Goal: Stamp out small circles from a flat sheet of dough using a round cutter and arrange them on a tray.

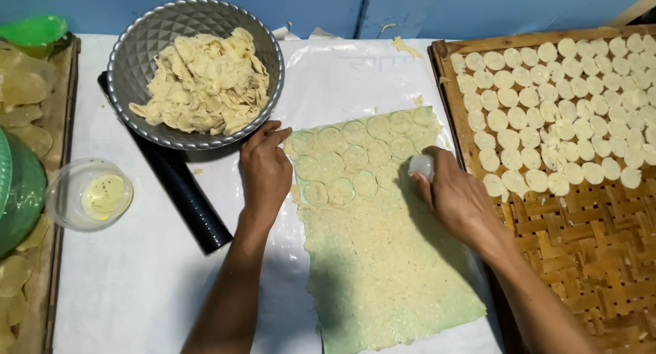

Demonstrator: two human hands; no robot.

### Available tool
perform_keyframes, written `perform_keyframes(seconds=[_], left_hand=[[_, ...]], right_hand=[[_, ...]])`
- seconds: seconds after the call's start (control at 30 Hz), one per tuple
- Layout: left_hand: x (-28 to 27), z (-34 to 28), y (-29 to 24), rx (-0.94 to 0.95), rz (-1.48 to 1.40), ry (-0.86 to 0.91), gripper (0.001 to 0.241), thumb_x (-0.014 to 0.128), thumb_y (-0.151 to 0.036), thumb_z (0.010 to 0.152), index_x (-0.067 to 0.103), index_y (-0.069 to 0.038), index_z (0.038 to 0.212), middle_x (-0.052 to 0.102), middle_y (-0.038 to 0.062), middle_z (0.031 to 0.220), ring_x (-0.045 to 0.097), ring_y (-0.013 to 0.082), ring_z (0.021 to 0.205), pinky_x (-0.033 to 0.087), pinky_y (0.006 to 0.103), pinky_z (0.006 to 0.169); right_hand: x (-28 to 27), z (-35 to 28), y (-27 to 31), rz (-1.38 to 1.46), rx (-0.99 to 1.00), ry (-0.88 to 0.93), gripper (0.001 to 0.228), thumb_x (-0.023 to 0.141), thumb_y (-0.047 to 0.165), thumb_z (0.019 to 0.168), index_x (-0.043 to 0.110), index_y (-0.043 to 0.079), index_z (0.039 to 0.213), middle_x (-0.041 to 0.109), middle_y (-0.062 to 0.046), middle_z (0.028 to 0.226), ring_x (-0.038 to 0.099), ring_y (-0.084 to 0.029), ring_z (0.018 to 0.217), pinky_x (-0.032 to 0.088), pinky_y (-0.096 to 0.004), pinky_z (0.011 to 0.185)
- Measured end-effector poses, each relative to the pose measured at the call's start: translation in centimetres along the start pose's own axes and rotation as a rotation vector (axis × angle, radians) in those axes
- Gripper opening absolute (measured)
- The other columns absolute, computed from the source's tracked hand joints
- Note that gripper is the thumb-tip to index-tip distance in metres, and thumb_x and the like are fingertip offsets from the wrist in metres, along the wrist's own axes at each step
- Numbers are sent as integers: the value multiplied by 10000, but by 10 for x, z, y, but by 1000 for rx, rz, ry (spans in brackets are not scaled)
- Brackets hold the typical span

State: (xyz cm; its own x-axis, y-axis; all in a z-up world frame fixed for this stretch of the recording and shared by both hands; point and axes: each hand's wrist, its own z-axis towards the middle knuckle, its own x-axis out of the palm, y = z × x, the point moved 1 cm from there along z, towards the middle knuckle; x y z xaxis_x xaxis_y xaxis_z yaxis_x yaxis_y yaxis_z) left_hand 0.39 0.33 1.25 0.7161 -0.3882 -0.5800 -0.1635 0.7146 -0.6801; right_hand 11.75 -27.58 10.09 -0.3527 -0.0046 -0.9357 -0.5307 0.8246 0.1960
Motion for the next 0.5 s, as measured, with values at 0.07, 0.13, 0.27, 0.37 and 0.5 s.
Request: perform_keyframes(seconds=[0.07, 0.13, 0.27, 0.37, 0.5], left_hand=[[2, -1, 3, -2, 0, -4, 435, 524, 147, 807, 796, -41, 1090, 708, 170, 1153, 701, 350, 1064, 502, 436, 987], [3, 0, 3, 7, 0, -5, 432, 530, 145, 807, 796, -44, 1090, 708, 167, 1156, 700, 348, 1069, 503, 436, 987], [1, 0, 0, -2, -2, -2, 434, 519, 148, 811, 794, -38, 1090, 708, 178, 1151, 701, 353, 1065, 509, 435, 986], [0, 1, 0, -3, -2, 4, 439, 516, 146, 808, 791, -35, 1099, 706, 179, 1155, 700, 356, 1065, 503, 441, 989], [0, 2, -2, -8, -5, 13, 436, 514, 154, 809, 789, -18, 1102, 701, 196, 1164, 697, 372, 1061, 495, 456, 986]], right_hand=[[10, 4, -9, -28, -6, 16, 457, 391, 406, 1033, 387, 132, 1399, 625, -215, 1111, 710, -538, 935, 548, -658, 846], [15, 6, -15, -49, -7, 25, 462, 392, 404, 1035, 394, 125, 1404, 619, -197, 1120, 715, -522, 942, 558, -651, 844], [17, 10, -11, -111, -62, 51, 466, 388, 424, 1040, 414, 118, 1391, 581, -157, 1085, 712, -498, 926, 568, -632, 813], [20, 19, -7, -161, -106, 41, 455, 345, 436, 1050, 410, 114, 1365, 560, -135, 1045, 720, -469, 911, 580, -616, 774], [34, 29, -3, -264, -81, -32, 488, 271, 528, 1066, 434, 106, 1248, 574, -118, 931, 740, -431, 758, 584, -580, 708]])
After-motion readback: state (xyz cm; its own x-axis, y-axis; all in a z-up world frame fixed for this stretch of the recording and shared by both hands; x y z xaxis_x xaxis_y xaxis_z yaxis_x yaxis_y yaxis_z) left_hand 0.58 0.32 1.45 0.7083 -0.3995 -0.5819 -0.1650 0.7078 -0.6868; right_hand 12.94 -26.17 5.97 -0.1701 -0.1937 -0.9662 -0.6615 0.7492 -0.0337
